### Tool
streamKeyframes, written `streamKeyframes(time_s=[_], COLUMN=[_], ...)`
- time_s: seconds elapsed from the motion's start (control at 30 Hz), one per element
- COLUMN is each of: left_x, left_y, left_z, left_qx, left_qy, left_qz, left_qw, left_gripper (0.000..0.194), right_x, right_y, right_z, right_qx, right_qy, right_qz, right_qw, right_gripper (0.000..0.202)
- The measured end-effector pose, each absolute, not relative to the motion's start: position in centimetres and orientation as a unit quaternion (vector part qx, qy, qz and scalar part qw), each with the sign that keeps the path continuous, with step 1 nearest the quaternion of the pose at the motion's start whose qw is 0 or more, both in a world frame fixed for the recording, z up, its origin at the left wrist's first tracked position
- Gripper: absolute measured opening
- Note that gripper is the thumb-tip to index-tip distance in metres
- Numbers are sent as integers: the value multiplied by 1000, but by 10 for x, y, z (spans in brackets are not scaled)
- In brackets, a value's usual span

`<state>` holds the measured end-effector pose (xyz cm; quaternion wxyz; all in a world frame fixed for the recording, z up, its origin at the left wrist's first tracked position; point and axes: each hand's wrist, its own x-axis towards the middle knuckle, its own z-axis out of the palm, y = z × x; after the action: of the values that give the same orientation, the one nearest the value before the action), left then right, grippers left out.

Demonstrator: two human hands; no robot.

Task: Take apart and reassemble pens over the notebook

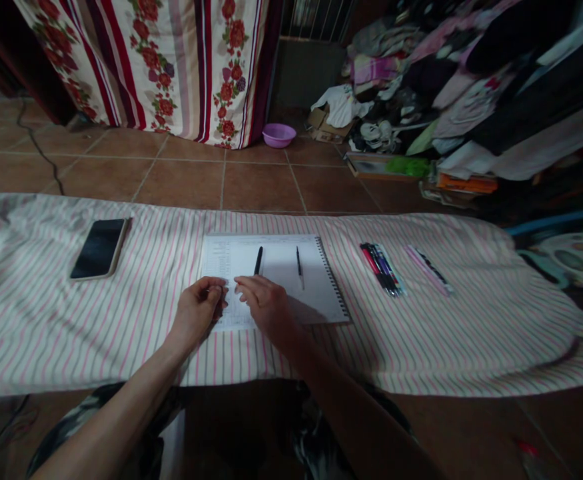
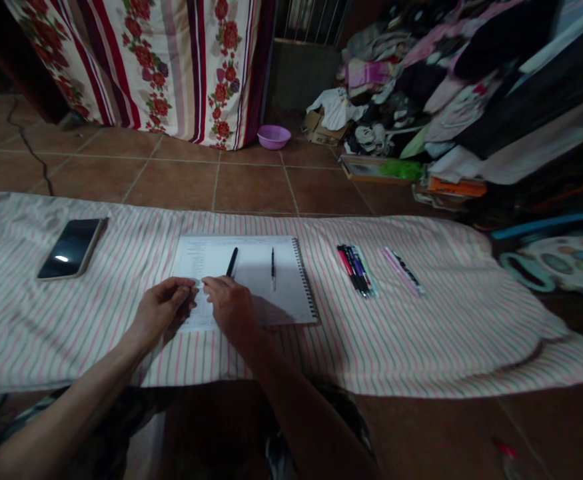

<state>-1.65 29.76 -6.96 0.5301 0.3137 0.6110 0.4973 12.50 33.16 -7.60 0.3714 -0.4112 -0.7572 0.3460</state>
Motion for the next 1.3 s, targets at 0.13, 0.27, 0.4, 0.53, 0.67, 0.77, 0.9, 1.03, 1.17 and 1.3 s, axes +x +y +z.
streamKeyframes(time_s=[0.13, 0.27, 0.4, 0.53, 0.67, 0.77, 0.9, 1.03, 1.17, 1.3], left_x=[-16, -14, -12, -12, -12, -11, -12, -11, -9, -7], left_y=[296, 295, 295, 295, 295, 294, 294, 295, 298, 302], left_z=[-75, -76, -71, -67, -68, -68, -66, -63, -58, -53], left_qx=[339, 384, 448, 495, 511, 518, 558, 551, 398, 308], left_qy=[607, 619, 621, 629, 630, 634, 631, 621, 601, 540], left_qz=[493, 479, 458, 448, 439, 431, 423, 449, 510, 564], left_qw=[523, 490, 451, 399, 387, 381, 334, 330, 469, 543], left_gripper=[26, 28, 25, 25, 25, 23, 20, 15, 23, 31], right_x=[123, 120, 120, 120, 121, 122, 124, 125, 125, 122], right_y=[333, 335, 336, 335, 333, 332, 332, 332, 331, 328], right_z=[-77, -77, -76, -76, -74, -73, -72, -66, -64, -70], right_qx=[-430, -441, -437, -446, -450, -448, -450, -489, -508, -500], right_qy=[-686, -631, -648, -649, -646, -655, -663, -662, -640, -557], right_qz=[426, 474, 452, 443, 447, 447, 448, 411, 436, 552], right_qw=[404, 428, 430, 427, 426, 412, 396, 393, 377, 368], right_gripper=[26, 24, 25, 28, 24, 20, 19, 11, 3, 8])
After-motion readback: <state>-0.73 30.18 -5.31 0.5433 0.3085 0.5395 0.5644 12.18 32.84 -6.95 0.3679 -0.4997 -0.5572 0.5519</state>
